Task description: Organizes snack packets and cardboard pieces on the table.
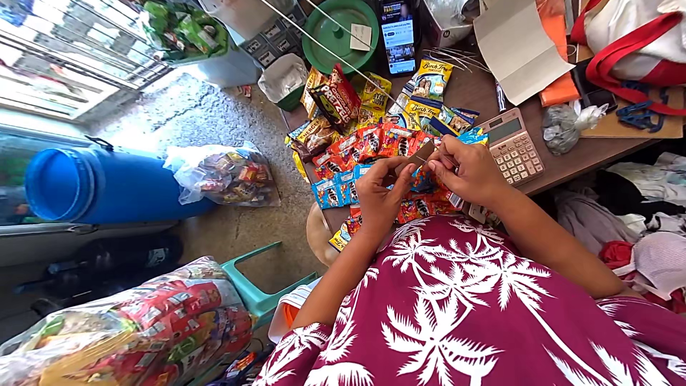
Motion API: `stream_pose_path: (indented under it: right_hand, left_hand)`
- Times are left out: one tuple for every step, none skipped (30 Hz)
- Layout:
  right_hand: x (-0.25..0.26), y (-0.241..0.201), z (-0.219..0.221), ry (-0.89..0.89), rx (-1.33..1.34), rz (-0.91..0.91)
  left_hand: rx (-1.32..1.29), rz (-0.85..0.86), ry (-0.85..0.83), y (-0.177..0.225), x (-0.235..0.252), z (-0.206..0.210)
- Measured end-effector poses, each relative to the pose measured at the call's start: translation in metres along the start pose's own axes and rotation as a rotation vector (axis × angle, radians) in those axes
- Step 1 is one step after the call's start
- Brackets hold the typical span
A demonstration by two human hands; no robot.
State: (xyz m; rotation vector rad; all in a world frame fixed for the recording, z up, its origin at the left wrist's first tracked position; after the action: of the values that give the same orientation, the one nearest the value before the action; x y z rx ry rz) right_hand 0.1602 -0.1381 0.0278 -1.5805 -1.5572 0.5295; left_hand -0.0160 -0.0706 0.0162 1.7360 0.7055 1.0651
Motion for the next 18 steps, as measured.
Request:
stream_pose_path:
  right_hand:
    - [0.0001,0.0001,0.0002,0.000,0.000,-0.001]
    - [0.0004,0.0002,0.0003,0.000,0.000,-0.002]
    - [0.0003,0.0002,0.0003,-0.003,-0.004,-0.002]
    - [0.0001,0.0003,0.0005,-0.002,-0.002,-0.002]
    - [0.0001,0.0004,0.0007,0.001,-0.001,-0.002]
    - [0.0000,0.0004,0.0008,0.000,-0.001,0.000]
    - [-0.0001,0.0003,0.0008,0.003,0.001,0.002]
    - [-0.0003,0.0000,0.0006,0.002,0.001,0.006]
    - [-0.0005,-0.0001,0.0006,0.002,0.001,0.007]
    - [-0.0005,-0.0002,0.0006,0.000,-0.001,0.008]
    - [-0.0006,-0.0003,0.0005,0.001,-0.003,0.008]
    - [-0.0006,-0.0002,0.0005,0.003,-0.003,0.006]
    - [-0.0006,0.0001,0.0003,0.002,-0.001,0.005]
    - [-0.0005,0.0006,-0.0001,-0.001,0.004,0.006]
    - [-0.0005,0.0015,-0.0002,-0.001,0.010,0.003]
    - [-0.0006,0.0019,-0.0002,0.001,0.012,-0.001]
    - [-0.0006,0.0017,-0.0002,0.003,0.010,-0.002]
    - [-0.0008,0.0012,-0.0001,0.005,0.009,-0.003]
  left_hand:
    - [-0.011,-0.008,0.005,0.0004,-0.0003,0.0001]
    - [-0.019,-0.014,0.011,0.0007,-0.0002,0.0003]
    - [-0.021,-0.015,0.013,0.0008,-0.0003,0.0005]
    - [-0.019,-0.011,0.015,0.0009,-0.0003,0.0006]
    - [-0.017,-0.005,0.015,0.0006,-0.0002,0.0006]
    - [-0.016,0.003,0.015,0.0004,0.0000,0.0005]
    - [-0.014,0.009,0.014,0.0003,0.0000,0.0006]
    - [-0.013,0.011,0.014,0.0003,-0.0001,0.0007]
    - [-0.011,0.013,0.015,0.0003,-0.0003,0.0008]
    - [-0.010,0.014,0.016,0.0004,-0.0004,0.0010]
    - [-0.009,0.014,0.017,0.0006,-0.0003,0.0010]
    - [-0.009,0.014,0.018,0.0009,-0.0003,0.0011]
    - [-0.011,0.016,0.019,0.0014,-0.0001,0.0010]
    - [-0.013,0.022,0.020,0.0020,0.0003,0.0008]
    - [-0.013,0.028,0.020,0.0026,0.0008,0.0005]
    - [-0.010,0.036,0.017,0.0032,0.0012,0.0003]
    - [-0.003,0.041,0.014,0.0035,0.0014,0.0004]
    - [0.003,0.042,0.012,0.0036,0.0014,0.0006]
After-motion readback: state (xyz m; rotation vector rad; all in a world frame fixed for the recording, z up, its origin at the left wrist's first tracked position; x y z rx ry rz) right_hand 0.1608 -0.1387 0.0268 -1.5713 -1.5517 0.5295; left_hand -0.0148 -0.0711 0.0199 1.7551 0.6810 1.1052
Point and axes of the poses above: each hand's wrist, its own x-axis towards the middle knuckle, its own z-axis out of the palm, y = z × x, the point moved 3 cm from there along x, towards the middle knuckle, and after that the axes turned 2 degrees about y, right-handed, at the moved point
